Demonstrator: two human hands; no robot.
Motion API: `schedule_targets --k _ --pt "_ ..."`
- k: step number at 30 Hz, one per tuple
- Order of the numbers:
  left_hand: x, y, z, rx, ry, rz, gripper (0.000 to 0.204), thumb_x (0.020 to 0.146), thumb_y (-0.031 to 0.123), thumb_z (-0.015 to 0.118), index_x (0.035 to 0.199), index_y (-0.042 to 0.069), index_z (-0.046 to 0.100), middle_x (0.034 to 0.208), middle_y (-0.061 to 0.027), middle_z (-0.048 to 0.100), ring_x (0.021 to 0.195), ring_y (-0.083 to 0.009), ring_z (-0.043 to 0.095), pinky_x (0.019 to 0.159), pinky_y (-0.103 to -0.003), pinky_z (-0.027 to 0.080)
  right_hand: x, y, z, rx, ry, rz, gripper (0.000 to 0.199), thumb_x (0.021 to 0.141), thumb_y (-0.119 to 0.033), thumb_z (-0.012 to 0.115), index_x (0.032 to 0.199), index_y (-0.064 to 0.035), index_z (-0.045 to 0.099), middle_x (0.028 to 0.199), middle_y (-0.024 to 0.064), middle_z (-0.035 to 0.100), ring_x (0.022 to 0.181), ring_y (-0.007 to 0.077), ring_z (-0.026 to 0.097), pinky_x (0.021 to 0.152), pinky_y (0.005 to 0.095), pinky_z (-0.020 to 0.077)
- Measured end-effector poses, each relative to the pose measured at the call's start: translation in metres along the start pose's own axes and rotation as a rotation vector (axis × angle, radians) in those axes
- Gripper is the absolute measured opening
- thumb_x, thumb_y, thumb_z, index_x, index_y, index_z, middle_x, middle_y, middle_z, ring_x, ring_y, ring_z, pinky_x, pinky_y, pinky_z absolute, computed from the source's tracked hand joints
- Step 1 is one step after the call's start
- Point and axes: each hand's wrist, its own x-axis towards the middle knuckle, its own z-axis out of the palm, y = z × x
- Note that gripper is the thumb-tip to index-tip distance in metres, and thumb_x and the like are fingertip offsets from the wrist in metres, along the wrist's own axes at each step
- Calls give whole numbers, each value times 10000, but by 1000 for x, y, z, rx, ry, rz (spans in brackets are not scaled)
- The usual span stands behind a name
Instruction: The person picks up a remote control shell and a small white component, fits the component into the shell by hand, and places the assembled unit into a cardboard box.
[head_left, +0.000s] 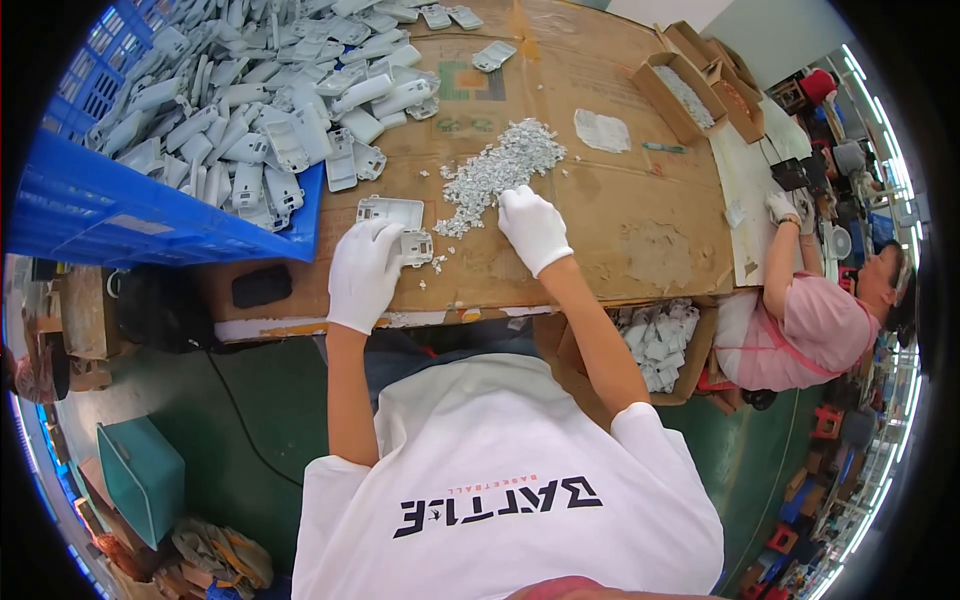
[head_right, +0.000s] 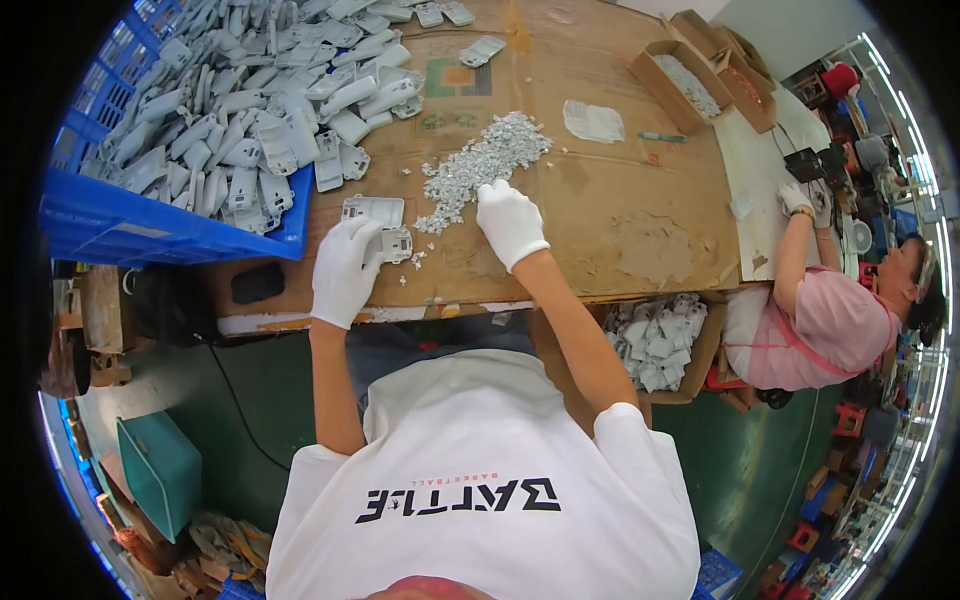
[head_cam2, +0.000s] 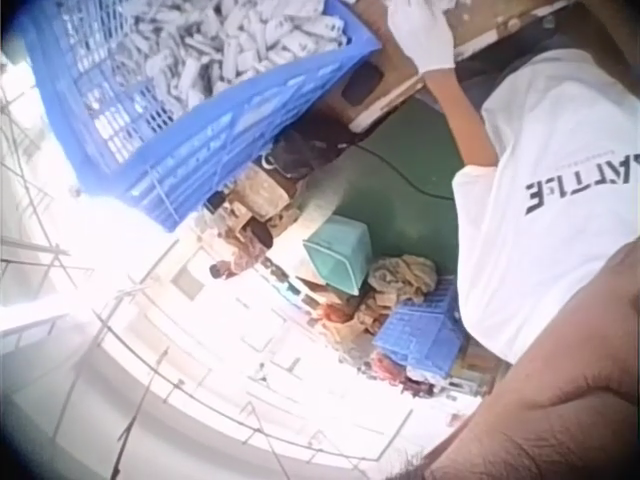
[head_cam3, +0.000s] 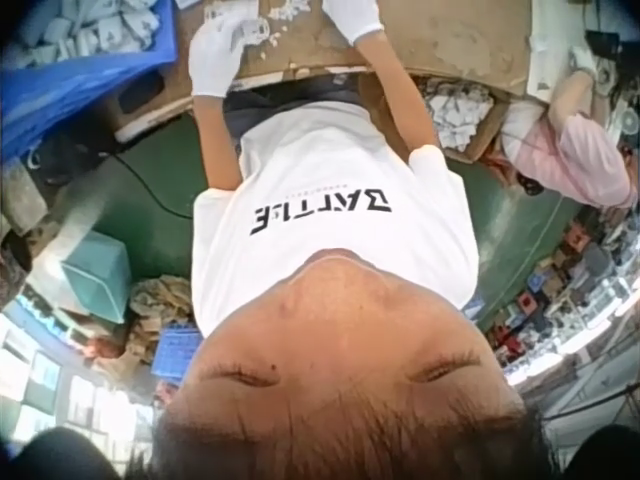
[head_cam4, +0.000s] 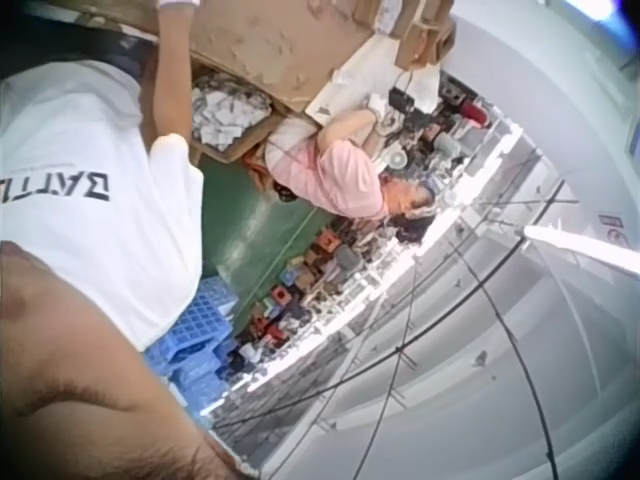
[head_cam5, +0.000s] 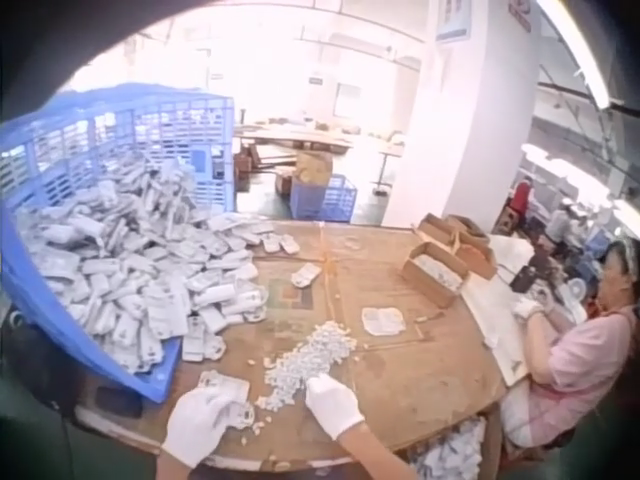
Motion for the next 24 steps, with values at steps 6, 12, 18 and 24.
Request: schedule_targets --k 6,12,18,24 --pt "8 -6 9 182 -125 -29 272 755 83 757 1007 121 664 929 -68 600 939 -278 613 778 -438 502 -16 -2 -11 306 206 -70 45 905 -88 653 946 -76 636 875 145 645 872 317 679 749 393 565" --pt "22 16 14 -586 19 -464 446 843 -38 634 1282 37 606 1246 -139 665 998 -319 704 889 -385 538 -31 -41 -45 1124 69 299 116 944 0 630 1055 -17 658 910 103 719 736 172 709 649 286 577" --pt "27 55 21 -752 86 -422 539 825 -17 654 1352 26 552 1214 -161 676 1112 -237 668 963 -342 505 -32 -74 -60 1193 113 157 116 916 22 652 1024 -18 668 852 69 698 731 137 703 638 267 568" --pt "30 88 9 -591 107 -406 447 825 2 656 1265 33 581 1142 -192 675 1087 -322 666 939 -364 514 -25 -72 -60 630 436 -162 172 818 5 720 955 -71 651 950 80 613 840 271 658 732 362 543"
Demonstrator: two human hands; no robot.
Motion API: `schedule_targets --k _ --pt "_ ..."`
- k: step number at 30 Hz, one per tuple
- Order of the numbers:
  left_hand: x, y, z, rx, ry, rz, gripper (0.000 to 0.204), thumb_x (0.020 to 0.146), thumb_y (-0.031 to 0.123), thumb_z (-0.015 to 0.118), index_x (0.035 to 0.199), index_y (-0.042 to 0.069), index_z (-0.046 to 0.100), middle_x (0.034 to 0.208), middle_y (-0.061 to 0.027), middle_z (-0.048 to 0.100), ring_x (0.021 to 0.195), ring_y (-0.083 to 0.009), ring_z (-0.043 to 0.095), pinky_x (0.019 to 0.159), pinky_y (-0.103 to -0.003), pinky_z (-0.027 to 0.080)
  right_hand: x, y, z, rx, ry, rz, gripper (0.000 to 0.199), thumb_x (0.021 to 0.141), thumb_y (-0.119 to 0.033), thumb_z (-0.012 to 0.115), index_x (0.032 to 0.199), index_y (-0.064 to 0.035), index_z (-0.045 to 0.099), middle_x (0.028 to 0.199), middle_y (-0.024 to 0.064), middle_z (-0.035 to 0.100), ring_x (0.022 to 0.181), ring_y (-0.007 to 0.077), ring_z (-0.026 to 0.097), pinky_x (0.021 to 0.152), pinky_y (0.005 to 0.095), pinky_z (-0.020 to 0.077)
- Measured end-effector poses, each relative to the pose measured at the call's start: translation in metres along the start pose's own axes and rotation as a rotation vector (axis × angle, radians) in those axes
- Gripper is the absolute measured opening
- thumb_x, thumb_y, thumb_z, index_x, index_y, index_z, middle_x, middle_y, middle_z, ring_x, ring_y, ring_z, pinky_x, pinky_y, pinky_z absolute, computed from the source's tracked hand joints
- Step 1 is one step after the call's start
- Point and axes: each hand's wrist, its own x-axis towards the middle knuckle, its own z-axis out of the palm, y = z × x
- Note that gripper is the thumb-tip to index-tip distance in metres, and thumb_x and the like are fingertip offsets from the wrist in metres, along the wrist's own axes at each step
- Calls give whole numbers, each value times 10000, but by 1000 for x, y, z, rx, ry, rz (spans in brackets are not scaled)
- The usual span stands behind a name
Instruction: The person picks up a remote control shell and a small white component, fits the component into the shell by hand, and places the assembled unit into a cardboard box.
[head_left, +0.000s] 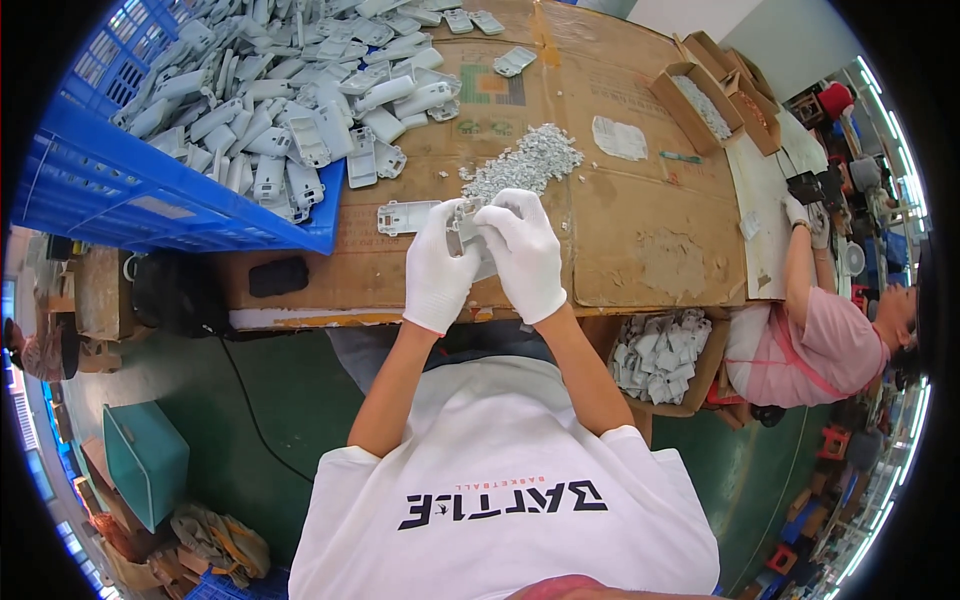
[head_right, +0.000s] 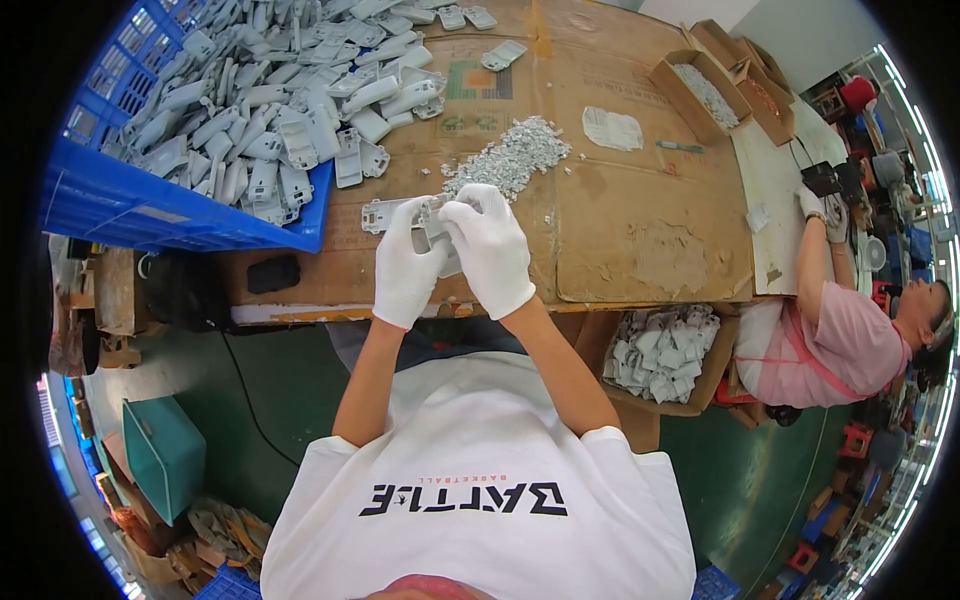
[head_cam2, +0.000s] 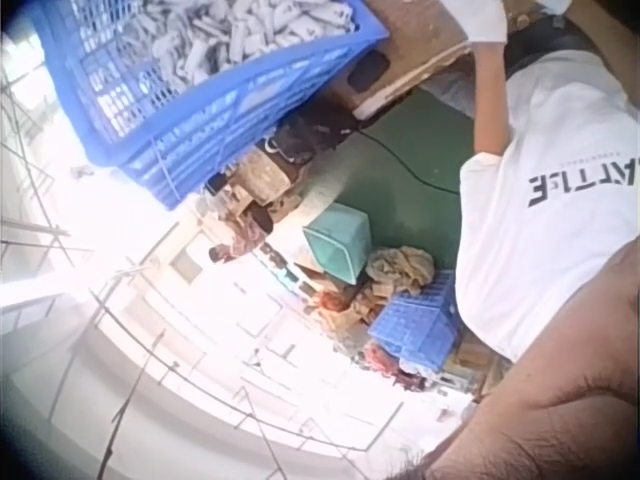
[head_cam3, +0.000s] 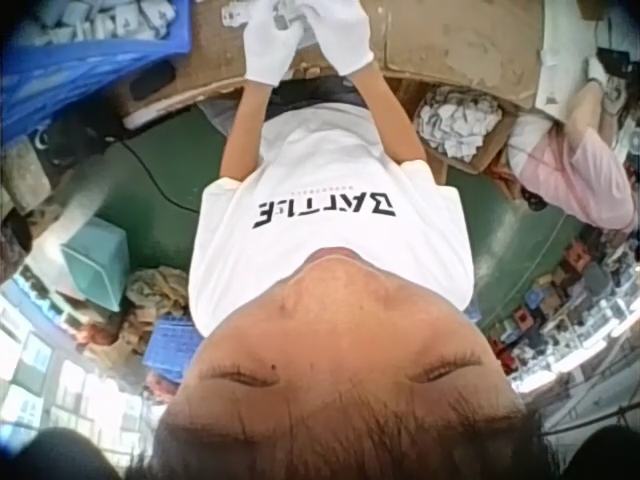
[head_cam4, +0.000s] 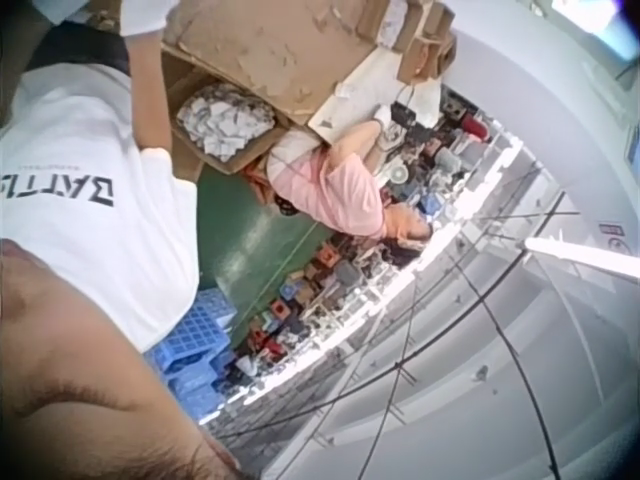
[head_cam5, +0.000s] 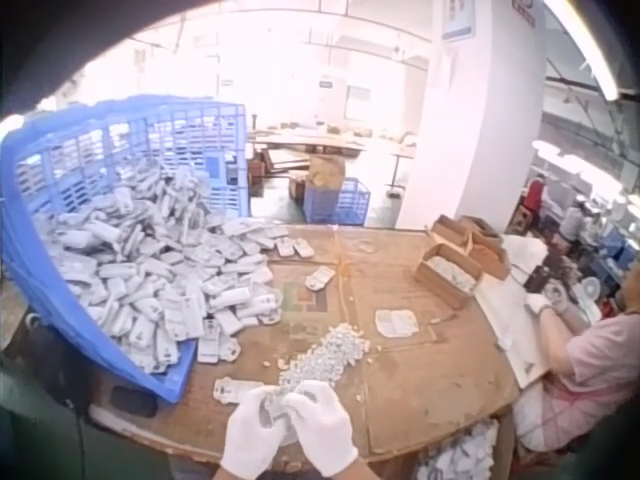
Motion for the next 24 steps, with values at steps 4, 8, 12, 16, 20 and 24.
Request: schedule_targets --k 4,8,12,16,20,24 --pt "-4 8 9 -2 33 15 413 829 11 668 1233 36 588 1123 -180 674 1020 -341 676 874 -387 536 3 -1 -4 -127 -11 -32 215 792 13 730 955 -81 626 1009 83 545 877 290 623 763 381 531" --pt "-10 11 13 41 72 109 405 822 7 680 1217 40 595 1104 -163 674 946 -324 688 811 -385 551 11 -4 -17 360 -78 488 222 817 -12 727 1014 -74 645 991 78 607 870 220 661 766 348 531" --pt "-11 11 14 -38 50 158 404 818 -3 683 1209 52 601 1065 -154 677 917 -309 689 791 -369 553 15 11 -35 339 -358 500 229 885 -66 674 1114 -69 658 938 95 662 853 254 690 755 363 540" --pt "-8 4 15 -47 47 191 299 822 4 675 1116 55 646 978 -133 681 870 -287 691 765 -350 551 -2 -3 -30 47 -198 168 268 887 -12 645 1150 -60 660 950 146 640 818 302 657 734 345 523" --pt "-13 9 14 -28 66 111 183 814 11 672 994 40 668 902 -121 672 813 -280 681 734 -347 540 -9 -10 -30 39 -226 172 247 895 6 634 1132 -57 663 949 143 639 819 310 655 727 356 524" --pt "-15 8 14 -29 76 134 156 806 1 667 956 41 656 880 -119 659 775 -287 670 707 -357 534 -14 -8 -28 73 -184 177 205 884 18 652 1079 -43 665 922 130 652 796 286 665 725 348 534"
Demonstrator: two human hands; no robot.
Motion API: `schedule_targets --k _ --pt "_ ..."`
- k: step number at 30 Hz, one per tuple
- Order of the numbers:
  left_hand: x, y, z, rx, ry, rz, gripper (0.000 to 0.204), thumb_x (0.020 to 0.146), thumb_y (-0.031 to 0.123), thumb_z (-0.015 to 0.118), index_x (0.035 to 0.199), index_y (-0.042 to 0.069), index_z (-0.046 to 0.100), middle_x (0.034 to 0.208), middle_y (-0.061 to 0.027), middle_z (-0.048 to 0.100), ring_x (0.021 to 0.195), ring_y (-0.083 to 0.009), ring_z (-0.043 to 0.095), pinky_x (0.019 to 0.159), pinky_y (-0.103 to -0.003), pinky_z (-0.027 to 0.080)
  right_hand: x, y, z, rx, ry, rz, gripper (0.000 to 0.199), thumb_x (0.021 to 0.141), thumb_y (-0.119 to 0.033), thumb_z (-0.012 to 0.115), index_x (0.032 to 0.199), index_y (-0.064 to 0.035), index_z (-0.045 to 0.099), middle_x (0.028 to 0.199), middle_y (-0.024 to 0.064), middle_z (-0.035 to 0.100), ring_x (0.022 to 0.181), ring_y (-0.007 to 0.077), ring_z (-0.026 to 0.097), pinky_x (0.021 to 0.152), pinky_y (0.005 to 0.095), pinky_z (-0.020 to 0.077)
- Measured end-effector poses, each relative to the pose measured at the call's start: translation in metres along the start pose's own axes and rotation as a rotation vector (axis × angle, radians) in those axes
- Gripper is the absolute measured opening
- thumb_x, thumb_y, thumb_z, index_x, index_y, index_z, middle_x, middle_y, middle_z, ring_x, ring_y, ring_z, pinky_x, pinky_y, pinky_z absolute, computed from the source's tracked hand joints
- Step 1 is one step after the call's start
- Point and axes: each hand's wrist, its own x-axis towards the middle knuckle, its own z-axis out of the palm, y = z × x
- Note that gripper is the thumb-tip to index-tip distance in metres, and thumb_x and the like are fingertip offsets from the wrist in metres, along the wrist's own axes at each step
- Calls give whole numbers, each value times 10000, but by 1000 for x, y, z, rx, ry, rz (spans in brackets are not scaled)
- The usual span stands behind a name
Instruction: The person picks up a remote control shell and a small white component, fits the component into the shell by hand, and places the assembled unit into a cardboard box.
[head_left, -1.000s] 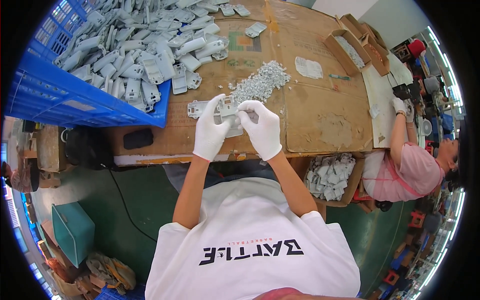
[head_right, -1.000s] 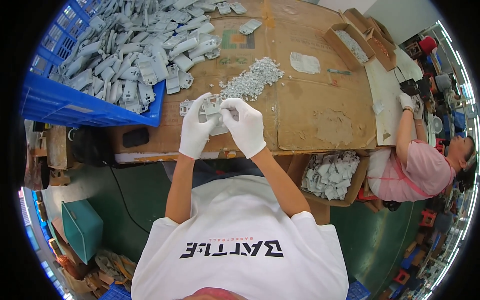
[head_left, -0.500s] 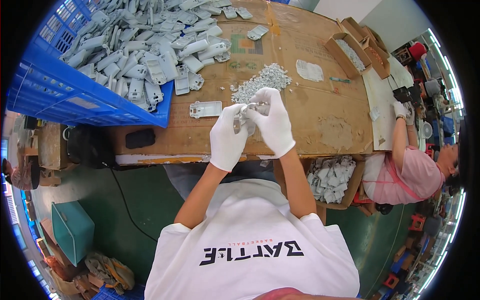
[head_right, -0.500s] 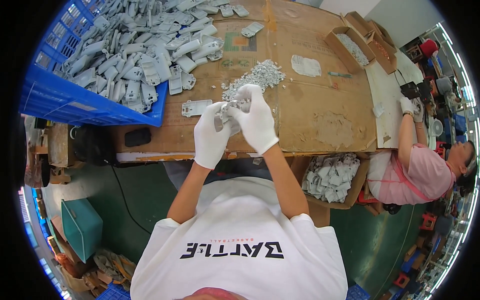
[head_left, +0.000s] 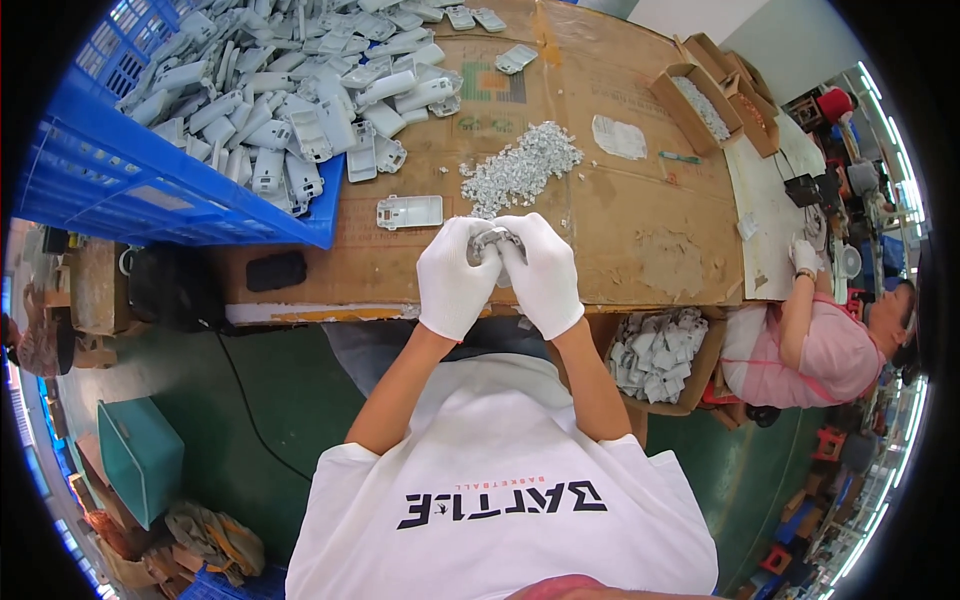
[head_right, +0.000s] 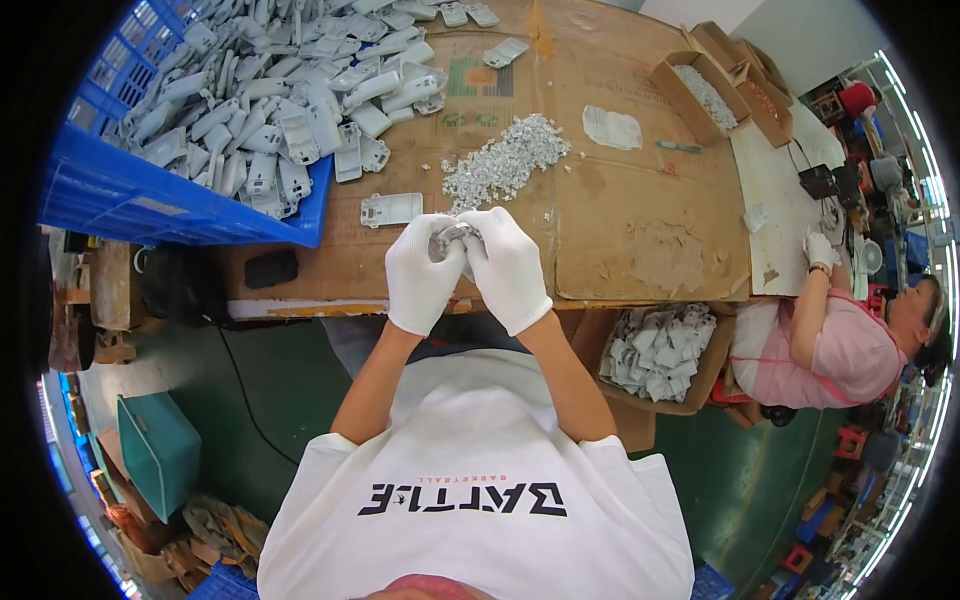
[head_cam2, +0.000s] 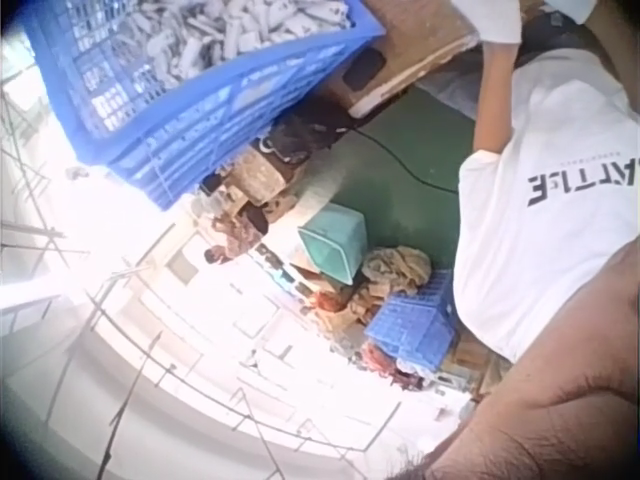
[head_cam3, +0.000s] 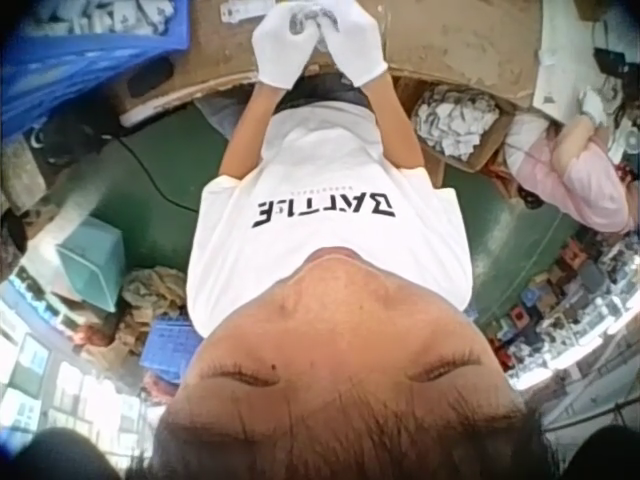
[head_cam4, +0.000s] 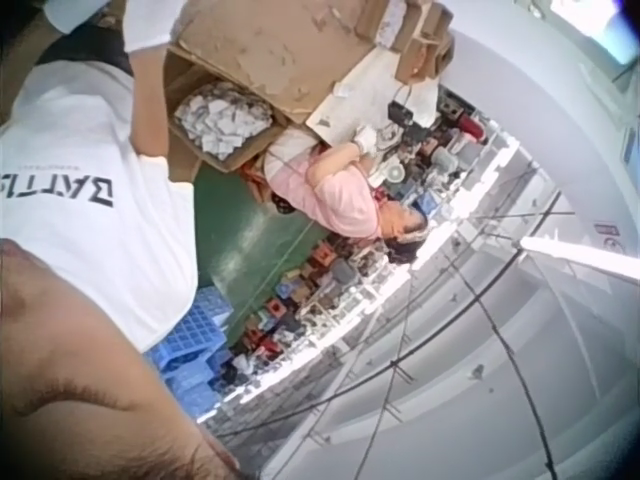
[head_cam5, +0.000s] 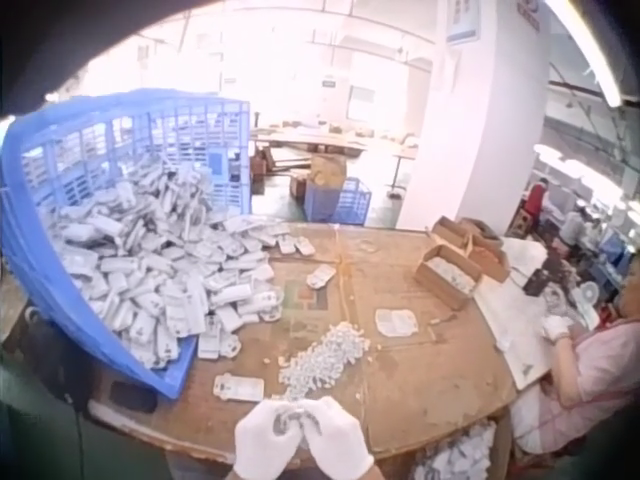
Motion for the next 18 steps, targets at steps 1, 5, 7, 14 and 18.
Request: schedule_targets --k 1,5,7,14,18 --pt "-1 3 1 14 0 4 149 804 -2 664 945 43 652 870 -119 653 762 -288 665 696 -361 532 -2 1 0 16 45 -8 188 881 18 659 1060 -38 666 903 126 657 780 271 669 721 341 536" --pt "-5 9 3 48 41 62 134 801 -5 659 923 49 645 856 -116 644 736 -292 655 666 -370 525 -5 -2 1 67 57 81 173 873 17 674 1038 -32 668 866 120 670 754 236 669 716 327 536" --pt "-3 6 4 14 22 38 134 802 -3 659 924 50 646 857 -116 645 738 -292 656 668 -369 525 -6 1 2 49 95 37 191 876 31 661 1054 -34 677 852 115 678 732 203 664 700 323 533" --pt "8 8 -6 -23 -4 -70 151 847 10 654 995 16 683 878 -108 697 755 -187 660 728 -304 519 -8 -10 -15 445 19 280 386 943 9 587 1328 -16 568 1143 132 698 1064 181 681 929 324 537" --pt "12 8 -12 -80 -20 -88 128 868 14 647 991 17 681 861 -79 697 752 -137 627 721 -274 501 -15 -5 -6 515 63 294 356 948 0 591 1303 -21 585 1139 127 696 1042 172 684 903 314 538"
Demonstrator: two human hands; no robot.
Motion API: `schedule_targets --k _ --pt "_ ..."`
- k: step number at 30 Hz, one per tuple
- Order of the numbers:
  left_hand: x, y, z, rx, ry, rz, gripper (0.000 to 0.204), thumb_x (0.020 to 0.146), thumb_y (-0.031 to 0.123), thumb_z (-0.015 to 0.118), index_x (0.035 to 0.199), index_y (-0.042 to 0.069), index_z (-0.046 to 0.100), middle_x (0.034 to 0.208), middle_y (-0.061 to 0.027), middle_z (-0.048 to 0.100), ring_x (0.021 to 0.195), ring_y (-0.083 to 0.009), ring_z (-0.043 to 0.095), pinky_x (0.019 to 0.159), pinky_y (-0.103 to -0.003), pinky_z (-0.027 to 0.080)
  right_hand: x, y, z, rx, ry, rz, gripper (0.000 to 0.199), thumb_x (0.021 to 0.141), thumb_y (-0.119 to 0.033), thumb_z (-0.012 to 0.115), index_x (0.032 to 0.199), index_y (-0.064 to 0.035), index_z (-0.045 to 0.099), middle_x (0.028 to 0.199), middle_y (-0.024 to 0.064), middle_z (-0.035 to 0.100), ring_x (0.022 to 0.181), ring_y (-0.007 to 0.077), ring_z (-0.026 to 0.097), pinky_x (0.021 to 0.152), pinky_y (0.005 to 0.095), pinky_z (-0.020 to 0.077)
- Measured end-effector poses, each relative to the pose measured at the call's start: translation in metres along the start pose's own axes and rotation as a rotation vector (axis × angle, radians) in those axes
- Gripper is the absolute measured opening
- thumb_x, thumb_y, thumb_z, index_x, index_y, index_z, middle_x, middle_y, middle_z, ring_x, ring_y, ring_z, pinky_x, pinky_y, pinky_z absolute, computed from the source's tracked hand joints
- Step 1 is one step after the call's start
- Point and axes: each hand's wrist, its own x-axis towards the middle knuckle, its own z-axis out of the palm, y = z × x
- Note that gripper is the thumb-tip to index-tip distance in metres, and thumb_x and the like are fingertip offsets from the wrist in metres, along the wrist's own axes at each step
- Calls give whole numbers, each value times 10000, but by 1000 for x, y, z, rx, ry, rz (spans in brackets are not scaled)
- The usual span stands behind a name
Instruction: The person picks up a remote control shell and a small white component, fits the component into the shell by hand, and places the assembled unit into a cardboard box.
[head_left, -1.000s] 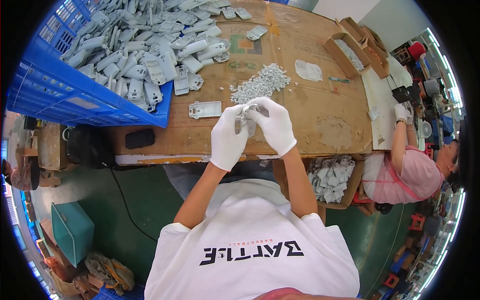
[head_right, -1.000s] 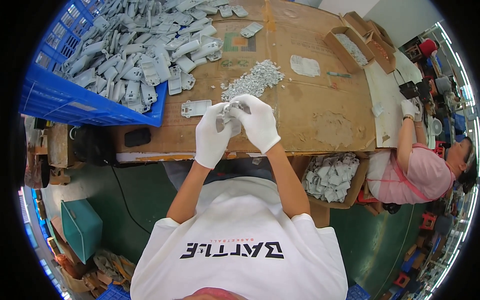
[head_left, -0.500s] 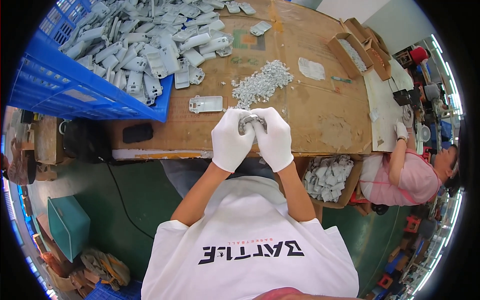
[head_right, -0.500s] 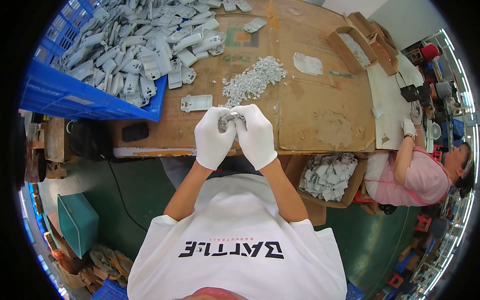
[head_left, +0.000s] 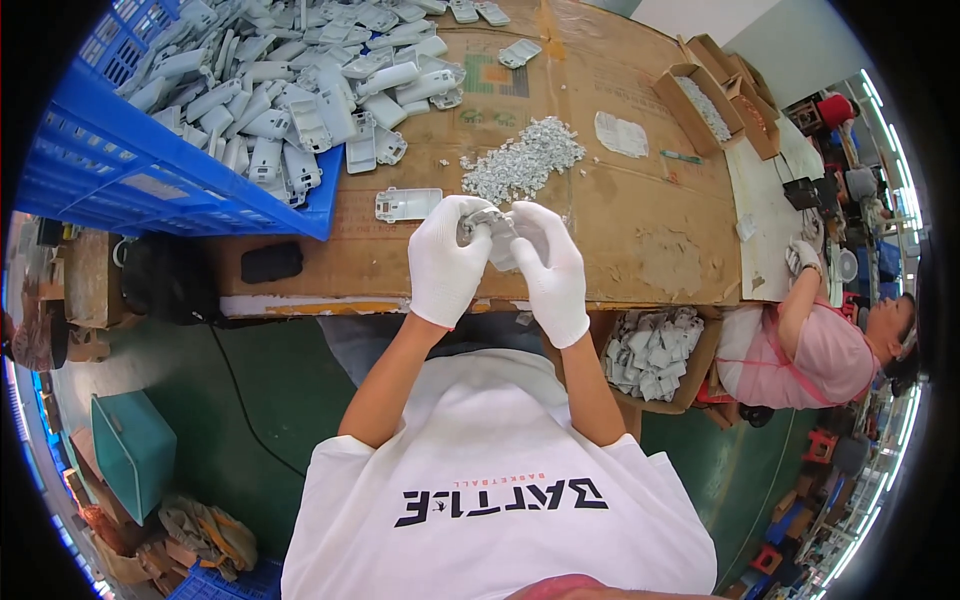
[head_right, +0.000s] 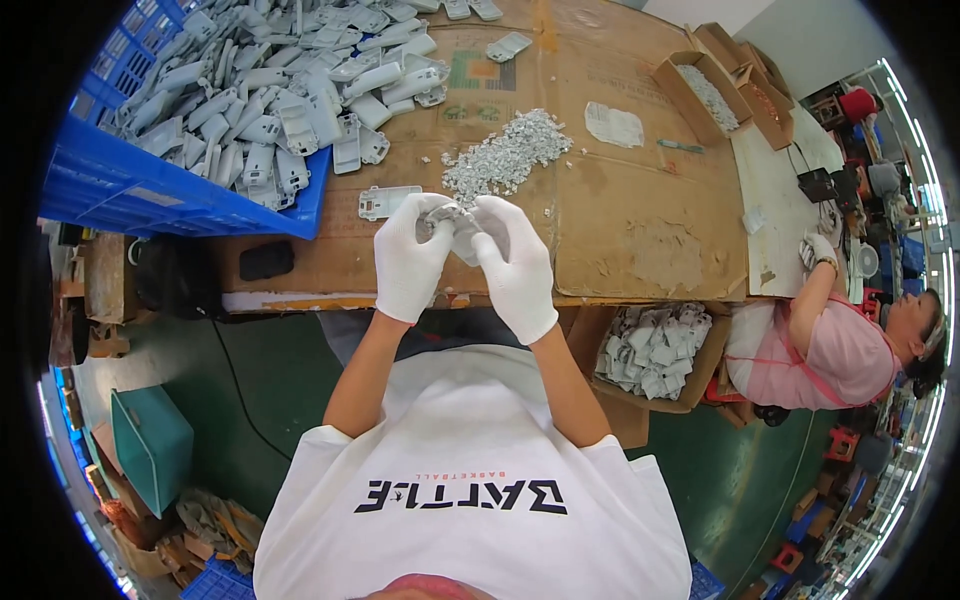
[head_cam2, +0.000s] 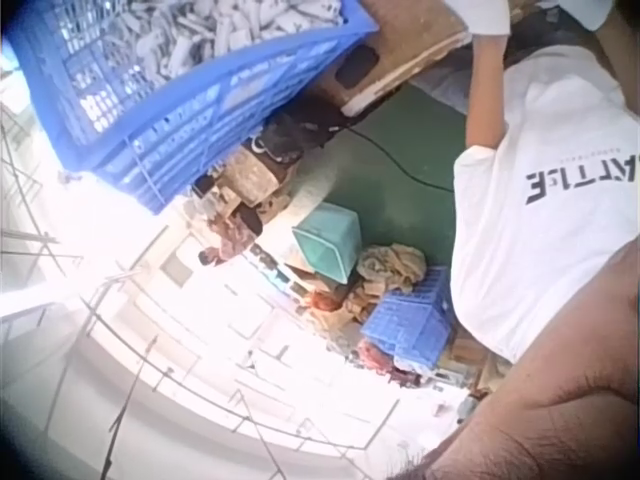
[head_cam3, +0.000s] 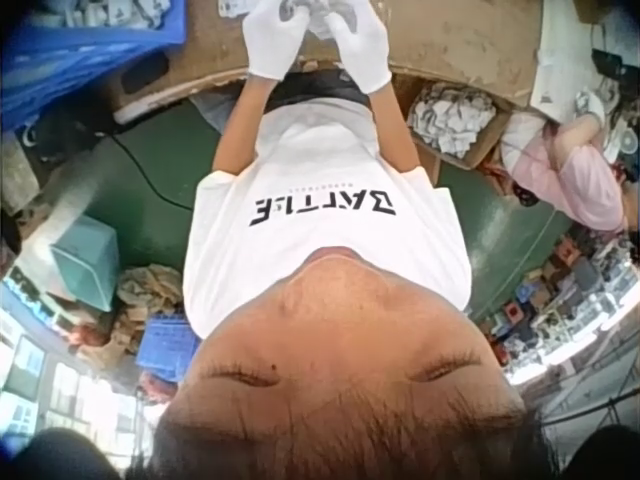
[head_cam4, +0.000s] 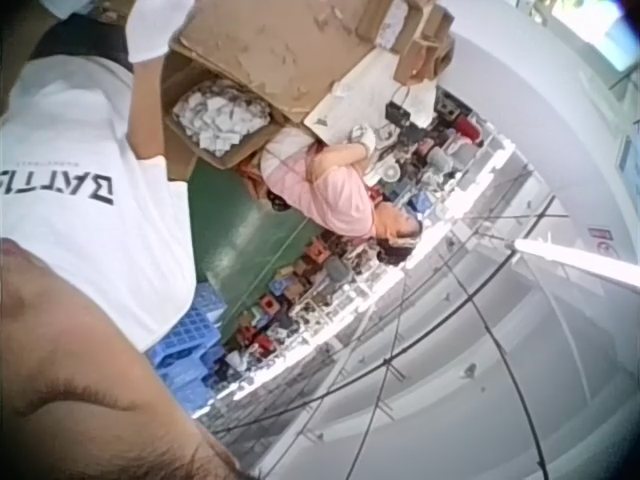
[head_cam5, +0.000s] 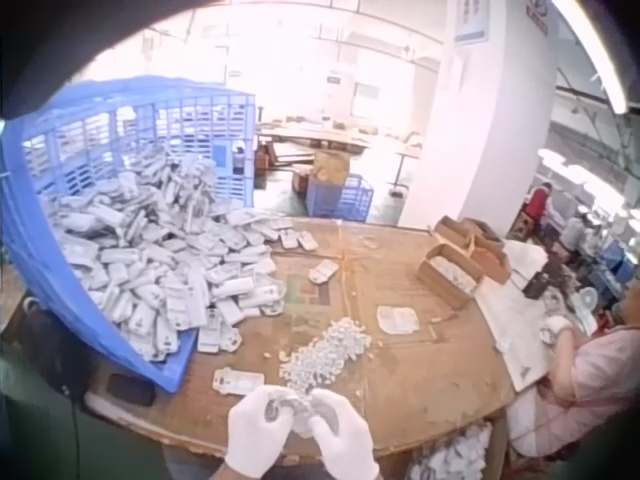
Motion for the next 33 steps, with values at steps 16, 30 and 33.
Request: schedule_targets --k 16,30,33 --pt "-10 8 2 9 -104 193 384 801 -29 683 1179 37 656 1007 -91 682 812 -190 677 773 -310 541 -10 -4 8 37 100 166 153 979 -91 563 1084 2 623 904 31 634 813 86 564 739 270 487" --pt "-3 21 8 236 65 250 425 765 -67 688 1164 77 656 1000 -81 652 742 -186 663 662 -288 545 19 -13 20 269 32 229 123 955 -56 574 1021 15 649 920 1 656 837 62 576 747 241 485" --pt "-2 26 4 237 112 311 358 777 -48 688 1107 88 665 946 -108 658 754 -248 666 685 -329 553 16 -7 23 322 31 156 90 978 -46 579 1013 8 640 927 -7 642 868 55 569 759 234 481"
